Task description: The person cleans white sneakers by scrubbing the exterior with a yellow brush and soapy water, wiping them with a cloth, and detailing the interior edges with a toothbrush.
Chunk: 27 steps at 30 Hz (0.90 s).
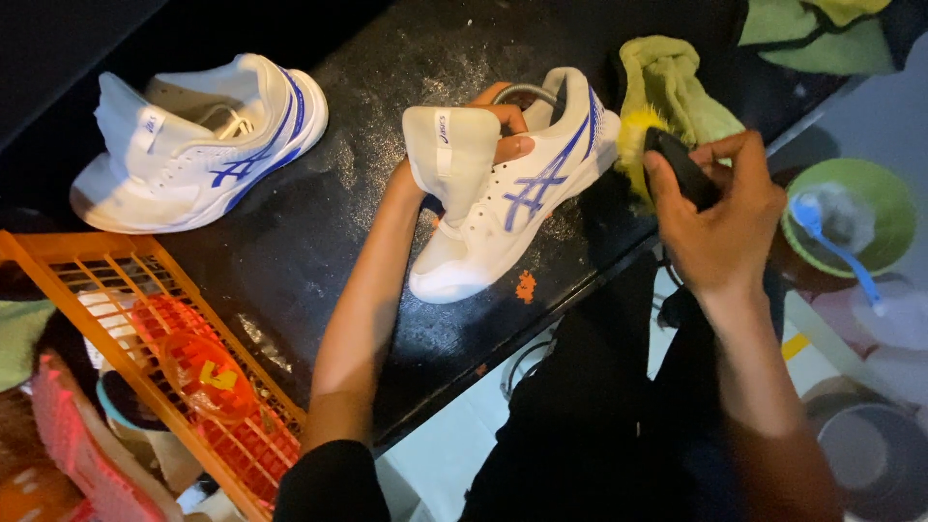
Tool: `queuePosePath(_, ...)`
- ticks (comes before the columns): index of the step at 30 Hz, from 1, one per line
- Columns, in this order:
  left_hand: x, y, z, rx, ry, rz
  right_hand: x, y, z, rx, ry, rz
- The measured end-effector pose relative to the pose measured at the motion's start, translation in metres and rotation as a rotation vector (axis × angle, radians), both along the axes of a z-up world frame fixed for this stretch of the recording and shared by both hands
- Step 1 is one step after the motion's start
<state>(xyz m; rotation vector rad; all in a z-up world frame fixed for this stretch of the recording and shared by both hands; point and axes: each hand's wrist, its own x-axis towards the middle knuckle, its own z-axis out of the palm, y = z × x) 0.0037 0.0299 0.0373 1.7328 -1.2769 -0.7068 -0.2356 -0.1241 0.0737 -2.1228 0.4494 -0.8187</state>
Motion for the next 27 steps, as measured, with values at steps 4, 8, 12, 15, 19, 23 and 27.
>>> queuePosePath(4, 0.013, 0.001, -0.014, 0.003, 0.002, -0.053, -0.011, -0.008, -0.015, -0.129, 0.035, -0.100)
queuePosePath(8, 0.022, 0.000, -0.023, -0.081, -0.020, -0.122, -0.017, -0.012, -0.018, -0.225, 0.025, -0.109)
queuePosePath(12, 0.021, -0.002, -0.028, -0.175, -0.026, -0.180, -0.005, -0.021, -0.026, -0.525, 0.088, -0.176)
queuePosePath(15, 0.019, -0.004, -0.029, -0.054, 0.006, -0.128, 0.020, -0.029, -0.031, -0.824, 0.050, -0.131)
queuePosePath(19, 0.009, -0.010, -0.029, -0.128, -0.008, -0.051, 0.048, 0.004, -0.016, -0.924, -0.057, 0.072)
queuePosePath(23, 0.001, -0.001, -0.031, -0.161, 0.002, 0.000, 0.036, 0.069, -0.040, -0.982, -0.097, 0.304)
queuePosePath(27, -0.003, 0.007, -0.041, -0.151, -0.010, 0.004, 0.041, 0.025, -0.052, -0.854, -0.185, 0.531)
